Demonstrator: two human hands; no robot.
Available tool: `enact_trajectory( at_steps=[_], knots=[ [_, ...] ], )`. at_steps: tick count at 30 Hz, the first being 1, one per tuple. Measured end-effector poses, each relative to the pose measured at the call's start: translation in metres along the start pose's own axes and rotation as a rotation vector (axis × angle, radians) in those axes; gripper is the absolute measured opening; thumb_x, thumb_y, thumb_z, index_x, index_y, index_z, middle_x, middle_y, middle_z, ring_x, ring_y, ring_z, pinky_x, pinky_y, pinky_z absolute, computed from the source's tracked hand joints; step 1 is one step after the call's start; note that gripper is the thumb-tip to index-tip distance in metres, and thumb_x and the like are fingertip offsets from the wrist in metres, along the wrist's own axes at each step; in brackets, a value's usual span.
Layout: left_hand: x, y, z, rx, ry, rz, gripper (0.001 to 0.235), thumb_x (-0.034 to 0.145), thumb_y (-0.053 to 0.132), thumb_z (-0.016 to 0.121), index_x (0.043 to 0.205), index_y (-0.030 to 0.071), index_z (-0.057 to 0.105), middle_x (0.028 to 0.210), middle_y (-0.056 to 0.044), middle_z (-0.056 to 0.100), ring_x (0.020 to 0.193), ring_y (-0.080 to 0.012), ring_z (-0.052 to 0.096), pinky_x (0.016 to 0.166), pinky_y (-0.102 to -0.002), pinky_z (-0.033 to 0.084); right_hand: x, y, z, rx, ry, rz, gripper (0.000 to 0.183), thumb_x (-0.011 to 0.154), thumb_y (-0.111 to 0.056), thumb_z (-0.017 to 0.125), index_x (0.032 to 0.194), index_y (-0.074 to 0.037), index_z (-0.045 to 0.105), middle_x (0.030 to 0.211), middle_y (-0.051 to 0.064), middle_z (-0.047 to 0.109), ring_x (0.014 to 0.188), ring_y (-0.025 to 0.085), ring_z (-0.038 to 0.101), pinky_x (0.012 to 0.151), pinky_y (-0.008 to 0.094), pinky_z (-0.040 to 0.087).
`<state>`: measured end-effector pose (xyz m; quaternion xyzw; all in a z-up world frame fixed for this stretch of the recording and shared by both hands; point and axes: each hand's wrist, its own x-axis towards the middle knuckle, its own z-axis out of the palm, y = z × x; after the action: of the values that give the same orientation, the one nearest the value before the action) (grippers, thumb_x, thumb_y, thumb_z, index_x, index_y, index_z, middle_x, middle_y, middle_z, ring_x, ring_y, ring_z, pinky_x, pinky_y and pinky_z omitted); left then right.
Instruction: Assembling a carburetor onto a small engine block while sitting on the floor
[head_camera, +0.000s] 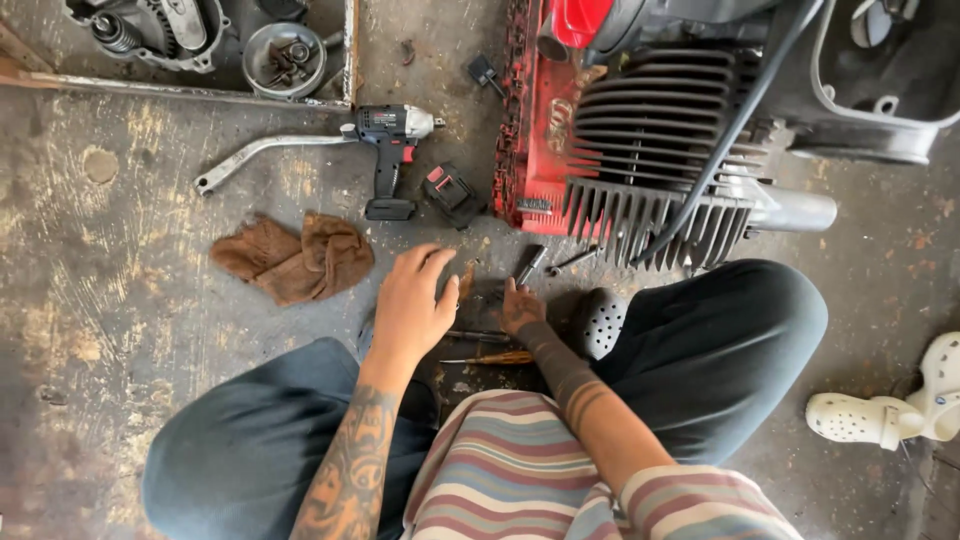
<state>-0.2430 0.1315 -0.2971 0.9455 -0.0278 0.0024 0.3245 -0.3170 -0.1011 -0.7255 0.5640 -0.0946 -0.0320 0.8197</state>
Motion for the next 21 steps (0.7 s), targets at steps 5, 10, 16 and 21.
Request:
enact_trajectory(
  at_steps=[5, 10, 16, 21],
  knots=[
    [-0.013, -0.005, -0.006, 0.057, -0.012, -0.045, 0.034, 0.091, 0.027, 0.066, 0.123, 0.019, 0.07, 0.119, -0.008, 0.066, 0.113, -0.0309, 0.065, 0.087, -0.043, 0.056, 0.066, 0.052, 0.039, 1.799, 0.204, -0.827, 0.023, 0.098, -0.03, 0.045, 0.106, -0.014, 0.059, 0.07, 0.004, 0.067, 0.069, 0.029, 0.071, 0.058, 0.043, 0.047],
    [-0.017, -0.011, -0.006, 0.099, 0.008, -0.07, 0.033, 0.09, 0.03, 0.066, 0.121, 0.021, 0.071, 0.117, -0.006, 0.067, 0.111, -0.0304, 0.066, 0.086, -0.043, 0.057, 0.071, 0.045, 0.042, 1.743, 0.435, -0.925, 0.02, 0.086, -0.027, 0.056, 0.102, -0.017, 0.062, 0.073, 0.008, 0.066, 0.069, 0.031, 0.07, 0.061, 0.045, 0.041],
    [-0.02, -0.016, 0.015, 0.107, -0.006, -0.027, 0.031, 0.089, 0.031, 0.066, 0.118, 0.021, 0.072, 0.115, -0.005, 0.067, 0.11, -0.0302, 0.066, 0.084, -0.043, 0.058, 0.112, 0.198, 0.069, 1.814, 0.301, -0.849, 0.029, 0.076, -0.035, 0.069, 0.101, -0.021, 0.064, 0.088, 0.005, 0.065, 0.081, 0.03, 0.069, 0.067, 0.042, 0.05],
    [-0.005, -0.002, -0.003, 0.102, -0.046, 0.005, 0.029, 0.089, 0.032, 0.066, 0.115, 0.024, 0.073, 0.114, 0.0, 0.067, 0.116, -0.0256, 0.064, 0.087, -0.041, 0.058, 0.141, 0.283, 0.12, 1.99, 0.302, -0.738, 0.033, 0.08, -0.031, 0.065, 0.111, -0.019, 0.064, 0.089, 0.007, 0.064, 0.088, 0.03, 0.069, 0.074, 0.042, 0.055]
  ],
)
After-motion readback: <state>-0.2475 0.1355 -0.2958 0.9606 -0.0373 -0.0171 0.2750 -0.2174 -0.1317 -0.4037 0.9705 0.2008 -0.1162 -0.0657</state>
